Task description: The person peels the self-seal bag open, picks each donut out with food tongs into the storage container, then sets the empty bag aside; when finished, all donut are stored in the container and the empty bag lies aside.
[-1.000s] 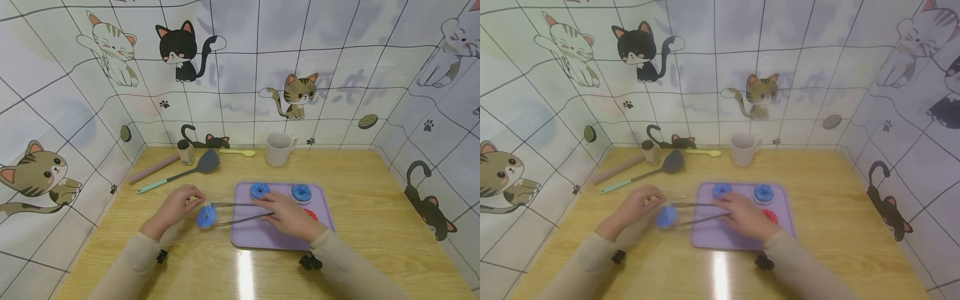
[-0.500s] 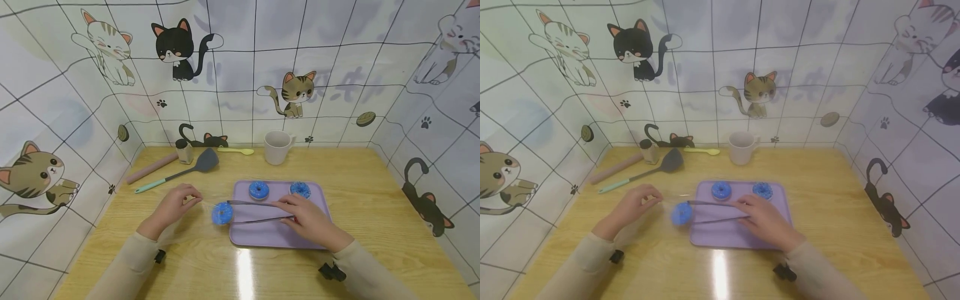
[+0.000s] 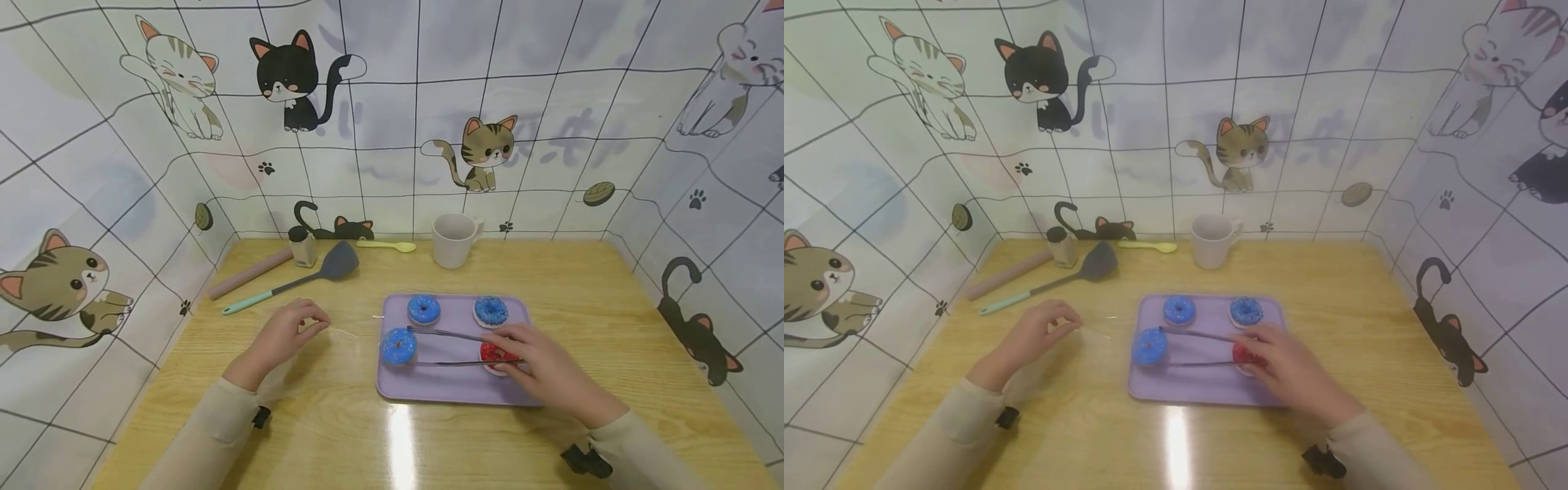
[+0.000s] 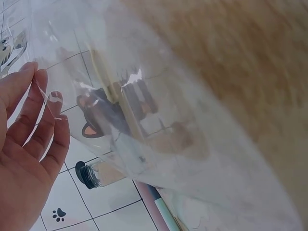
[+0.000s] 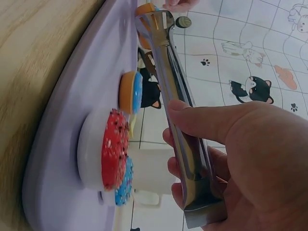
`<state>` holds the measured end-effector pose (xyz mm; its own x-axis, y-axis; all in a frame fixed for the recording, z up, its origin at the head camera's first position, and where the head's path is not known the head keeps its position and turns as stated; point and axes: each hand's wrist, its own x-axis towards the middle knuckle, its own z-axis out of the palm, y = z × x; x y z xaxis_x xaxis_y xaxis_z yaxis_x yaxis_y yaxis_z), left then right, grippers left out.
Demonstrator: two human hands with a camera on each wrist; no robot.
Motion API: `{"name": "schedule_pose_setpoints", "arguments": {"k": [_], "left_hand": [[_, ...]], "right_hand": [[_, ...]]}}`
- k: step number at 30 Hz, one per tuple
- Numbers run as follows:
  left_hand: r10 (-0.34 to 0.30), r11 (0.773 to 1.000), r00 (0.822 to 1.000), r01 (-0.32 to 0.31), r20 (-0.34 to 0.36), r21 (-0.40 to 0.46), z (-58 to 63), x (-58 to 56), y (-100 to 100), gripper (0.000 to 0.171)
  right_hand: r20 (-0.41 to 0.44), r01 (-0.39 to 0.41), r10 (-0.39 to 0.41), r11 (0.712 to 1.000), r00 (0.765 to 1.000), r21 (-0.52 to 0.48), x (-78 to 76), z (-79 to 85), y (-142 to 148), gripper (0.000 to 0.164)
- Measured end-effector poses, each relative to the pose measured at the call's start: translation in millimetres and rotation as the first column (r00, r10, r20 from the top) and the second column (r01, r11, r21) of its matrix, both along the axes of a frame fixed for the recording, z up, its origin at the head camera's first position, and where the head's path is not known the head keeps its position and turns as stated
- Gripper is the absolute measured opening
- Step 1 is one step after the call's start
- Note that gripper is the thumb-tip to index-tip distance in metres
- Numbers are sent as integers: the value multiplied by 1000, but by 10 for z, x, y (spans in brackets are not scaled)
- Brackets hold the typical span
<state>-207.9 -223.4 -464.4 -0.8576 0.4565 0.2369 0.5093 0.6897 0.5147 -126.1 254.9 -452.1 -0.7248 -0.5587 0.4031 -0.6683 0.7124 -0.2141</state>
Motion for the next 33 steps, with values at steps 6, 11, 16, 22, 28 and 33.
{"name": "schedule_pose_setpoints", "arguments": {"k": [6, 11, 16, 22, 28, 33], "left_hand": [[-5, 1000, 1000, 5, 1, -2, 10, 18, 6, 9], [7, 1000, 1000, -7, 4, 4, 6, 24, -14, 9], [11, 1000, 1000, -11, 26, 9, 29, 38, -25, 9], [9, 1000, 1000, -9, 26, 0, 43, 43, -27, 10], [14, 1000, 999, -14, 36, -17, 7, 36, -46, 10], [17, 1000, 999, -16, 40, -17, 4, 44, -59, 10]], "right_hand": [[12, 39, -39, 999, 999, 5, 87, 32, 135, 59], [15, 66, -66, 998, 998, -11, 140, -3, 209, 61], [27, 79, -79, 997, 997, -2, 157, -62, 246, 59], [36, 84, -85, 996, 996, 20, 170, -82, 261, 57], [32, 95, -97, 994, 995, 48, 190, -71, 261, 54], [39, 97, -99, 994, 994, 53, 216, -105, 263, 56]]}}
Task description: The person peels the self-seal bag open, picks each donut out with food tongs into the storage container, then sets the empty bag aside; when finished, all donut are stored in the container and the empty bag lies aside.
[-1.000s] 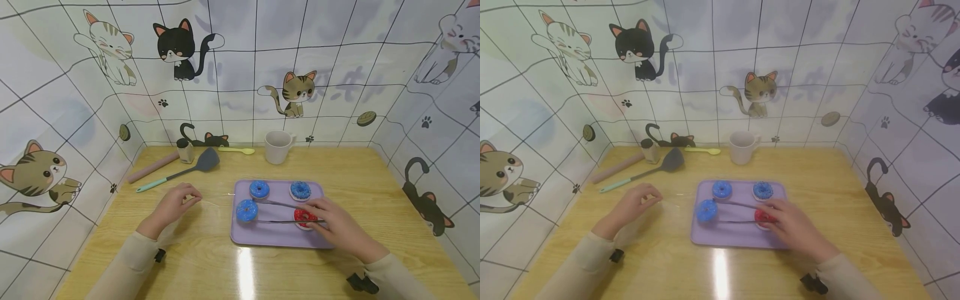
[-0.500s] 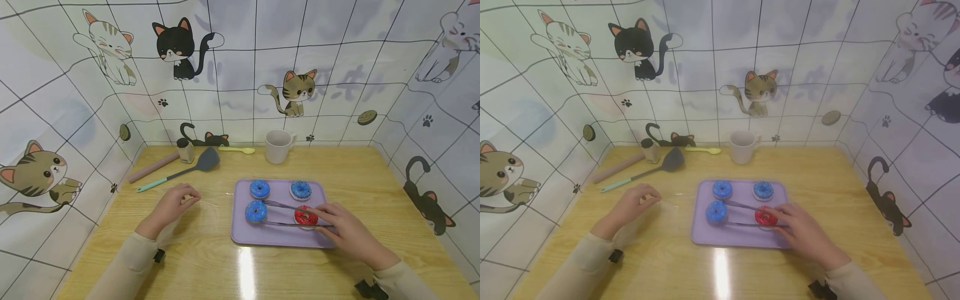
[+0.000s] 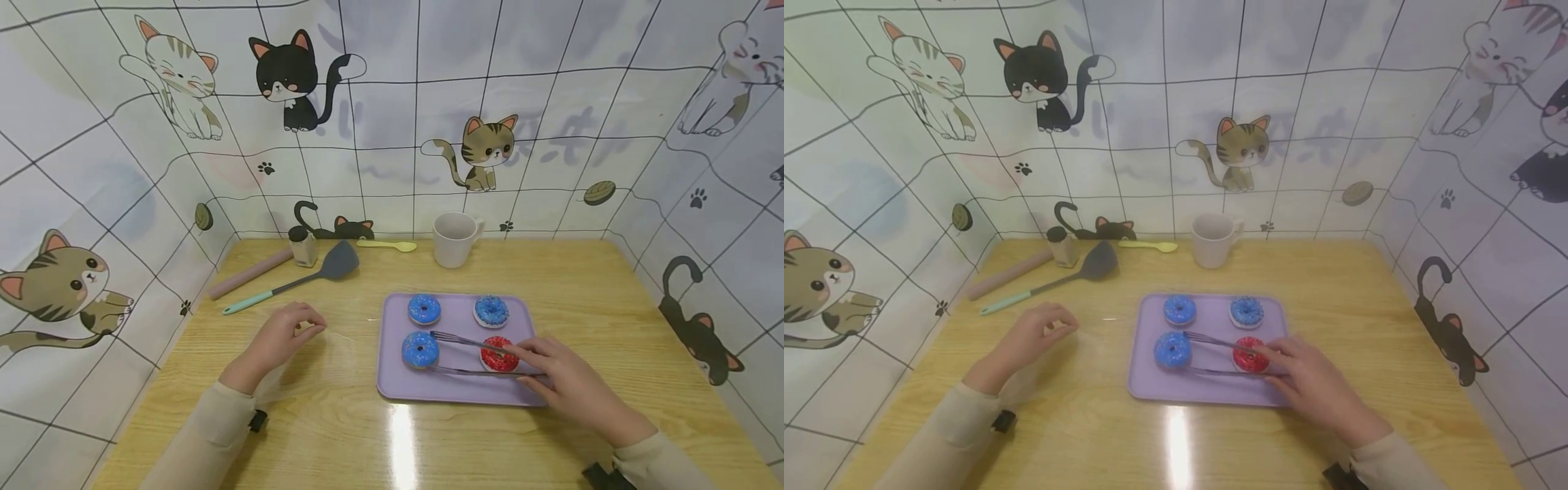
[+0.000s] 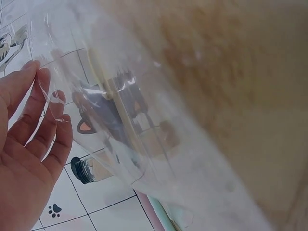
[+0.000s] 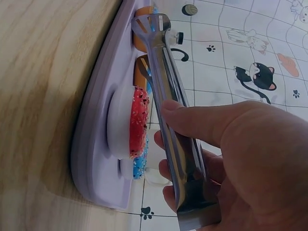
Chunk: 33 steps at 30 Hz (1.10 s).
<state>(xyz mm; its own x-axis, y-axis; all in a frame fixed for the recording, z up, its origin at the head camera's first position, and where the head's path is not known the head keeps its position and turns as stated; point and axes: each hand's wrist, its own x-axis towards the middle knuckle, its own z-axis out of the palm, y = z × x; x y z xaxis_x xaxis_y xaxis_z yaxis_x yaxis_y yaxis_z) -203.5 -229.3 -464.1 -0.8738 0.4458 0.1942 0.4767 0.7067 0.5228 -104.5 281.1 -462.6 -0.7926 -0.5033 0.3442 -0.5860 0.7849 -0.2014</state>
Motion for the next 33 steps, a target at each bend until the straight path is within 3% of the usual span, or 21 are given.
{"name": "schedule_pose_setpoints", "arguments": {"k": [11, 18, 25, 33], "left_hand": [[9, 1000, 1000, -9, -13, -15, -41, 19, -56, 8], [8, 1000, 1000, -8, 5, -1, -39, 41, -66, 6], [11, 1000, 1000, -11, 11, -19, -80, 48, -124, 6], [10, 999, 1000, -10, 8, -31, -107, 45, -144, 7]], "right_hand": [[-7, 53, -54, 996, 999, -74, 95, -12, 43, 64], [28, 144, -141, 981, 990, -128, 146, 2, 134, 67], [-31, 178, -190, 957, 981, -229, 121, 3, 367, 70], [-34, 336, -355, 909, 934, -249, 109, -16, 666, 63]]}}
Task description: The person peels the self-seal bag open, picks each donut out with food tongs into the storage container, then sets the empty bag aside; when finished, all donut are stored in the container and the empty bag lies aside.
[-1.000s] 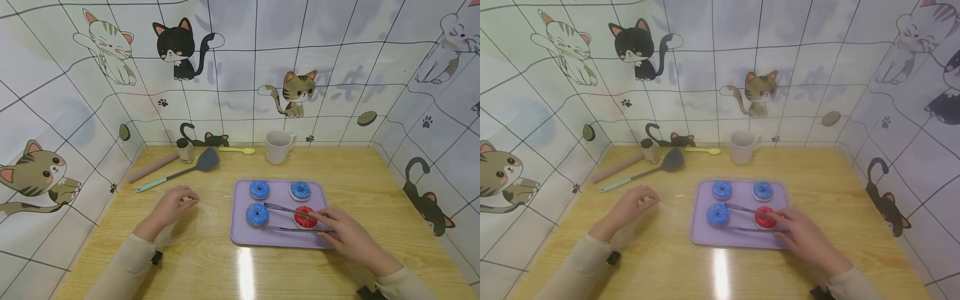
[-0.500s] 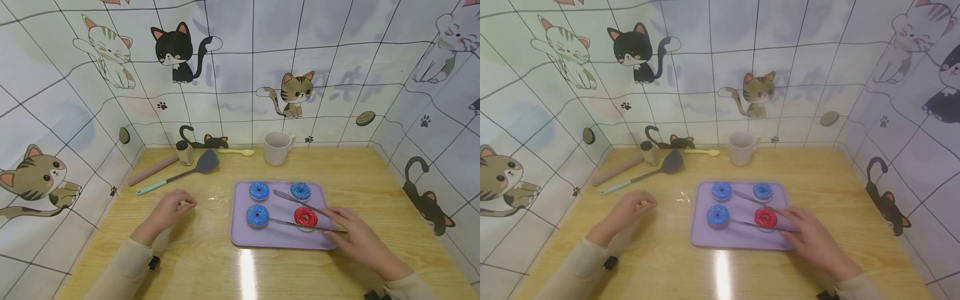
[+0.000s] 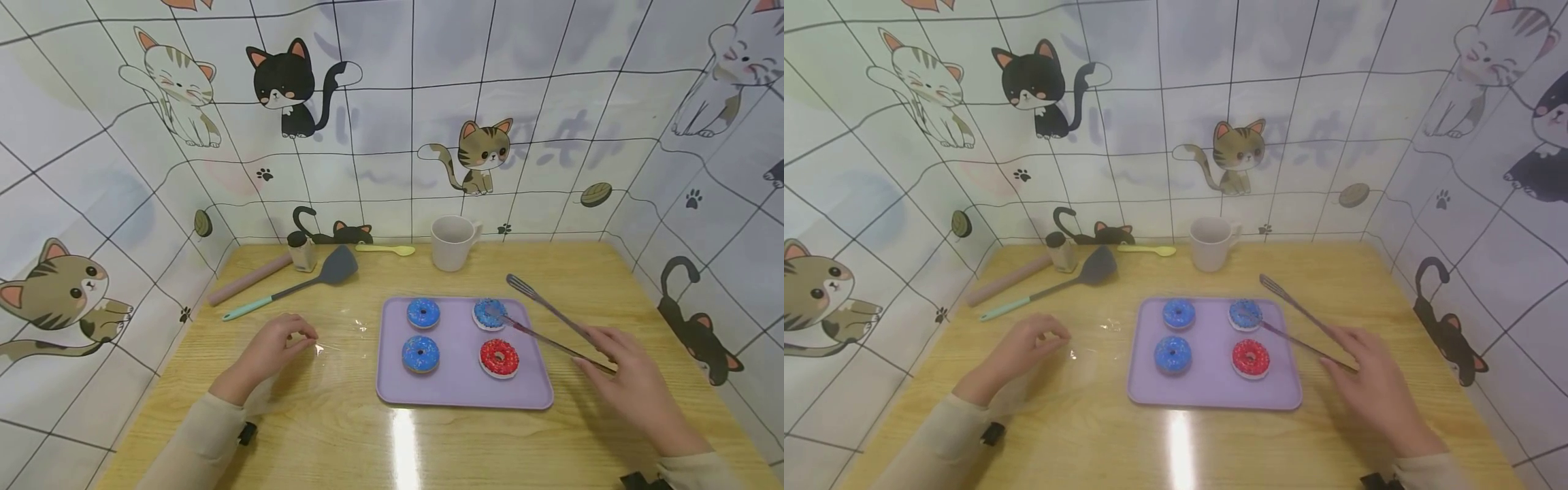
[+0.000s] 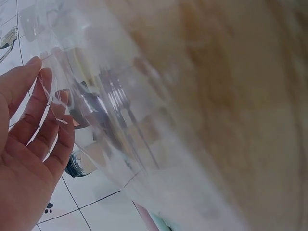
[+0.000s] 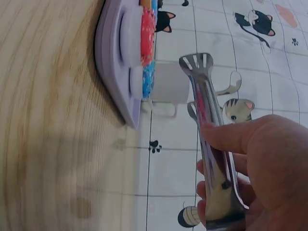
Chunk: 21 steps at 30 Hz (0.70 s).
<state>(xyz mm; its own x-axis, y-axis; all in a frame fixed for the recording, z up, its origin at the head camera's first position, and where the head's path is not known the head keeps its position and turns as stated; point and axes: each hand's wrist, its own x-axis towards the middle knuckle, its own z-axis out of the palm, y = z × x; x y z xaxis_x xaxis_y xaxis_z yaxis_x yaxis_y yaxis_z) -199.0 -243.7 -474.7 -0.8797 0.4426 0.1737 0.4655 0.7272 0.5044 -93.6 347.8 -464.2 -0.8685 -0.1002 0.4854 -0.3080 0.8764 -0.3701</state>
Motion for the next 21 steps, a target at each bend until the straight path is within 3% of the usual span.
{"name": "schedule_pose_setpoints", "arguments": {"k": [6, 15, 21], "left_hand": [[9, 1000, 1000, -9, -7, -5, -15, -10, -10, 9], [16, 999, 999, -15, 28, -30, 20, -43, 8, 3], [-23, 999, 997, 27, 77, -47, 54, -119, 45, 5]], "right_hand": [[53, 133, -131, 990, 990, -41, -39, -70, 279, 60], [157, 194, -186, 980, 970, -34, -160, -230, 608, 62], [196, 207, -206, 978, 959, 14, -207, -331, 727, 62]]}}
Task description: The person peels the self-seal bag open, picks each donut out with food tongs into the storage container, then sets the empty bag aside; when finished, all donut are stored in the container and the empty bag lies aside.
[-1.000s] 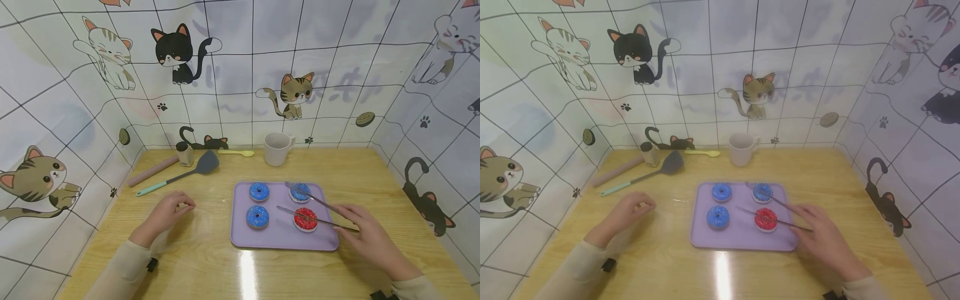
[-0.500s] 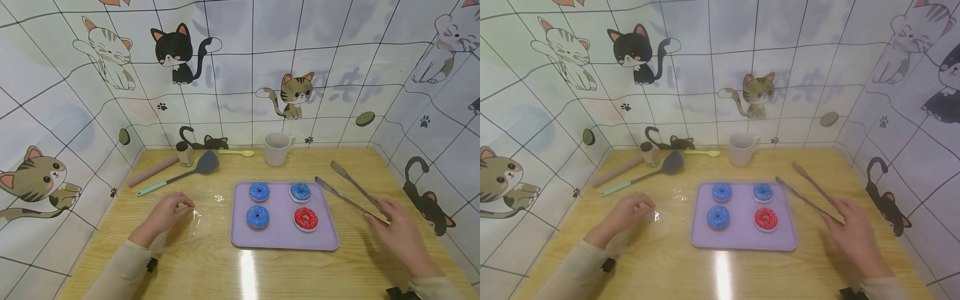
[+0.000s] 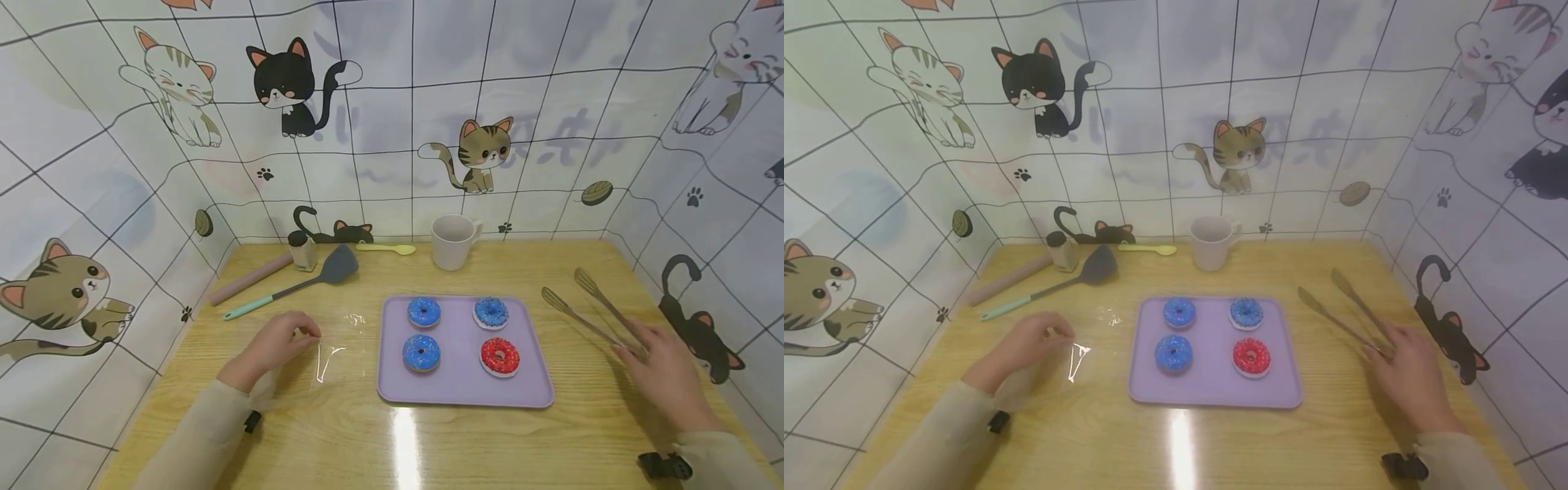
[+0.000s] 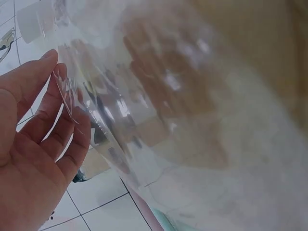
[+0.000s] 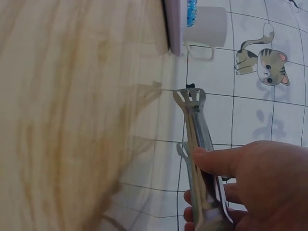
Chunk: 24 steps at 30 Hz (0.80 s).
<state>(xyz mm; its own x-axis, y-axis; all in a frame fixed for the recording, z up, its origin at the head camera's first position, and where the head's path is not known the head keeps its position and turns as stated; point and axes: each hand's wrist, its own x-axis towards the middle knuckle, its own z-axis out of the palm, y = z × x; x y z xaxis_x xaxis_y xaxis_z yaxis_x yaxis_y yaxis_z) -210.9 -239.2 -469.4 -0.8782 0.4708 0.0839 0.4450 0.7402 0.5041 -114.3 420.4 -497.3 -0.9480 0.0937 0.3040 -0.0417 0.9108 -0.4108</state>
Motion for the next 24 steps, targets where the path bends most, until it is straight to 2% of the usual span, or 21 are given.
{"name": "schedule_pose_setpoints", "arguments": {"k": [6, 12, 16, 21, 24], "left_hand": [[-28, 999, 999, 29, 30, -25, -16, -86, -25, 6], [-33, 998, 998, 36, 55, -54, -8, -137, -50, 5], [-36, 998, 997, 39, 70, -44, -18, -169, -46, 7], [-43, 999, 996, 45, 74, -28, -45, -193, -49, 7], [-50, 998, 996, 52, 78, -19, -47, -193, -53, 9]], "right_hand": [[49, -1, -1, 1000, 999, 28, -20, -57, 41, 61], [174, -16, 3, 997, 985, 72, -22, -36, 39, 68], [252, -36, 12, 995, 968, 90, -41, -2, 47, 73], [367, -45, 2, 993, 930, 107, -56, 47, 27, 95], [399, -42, -3, 994, 917, 105, -48, 64, -15, 106]]}}
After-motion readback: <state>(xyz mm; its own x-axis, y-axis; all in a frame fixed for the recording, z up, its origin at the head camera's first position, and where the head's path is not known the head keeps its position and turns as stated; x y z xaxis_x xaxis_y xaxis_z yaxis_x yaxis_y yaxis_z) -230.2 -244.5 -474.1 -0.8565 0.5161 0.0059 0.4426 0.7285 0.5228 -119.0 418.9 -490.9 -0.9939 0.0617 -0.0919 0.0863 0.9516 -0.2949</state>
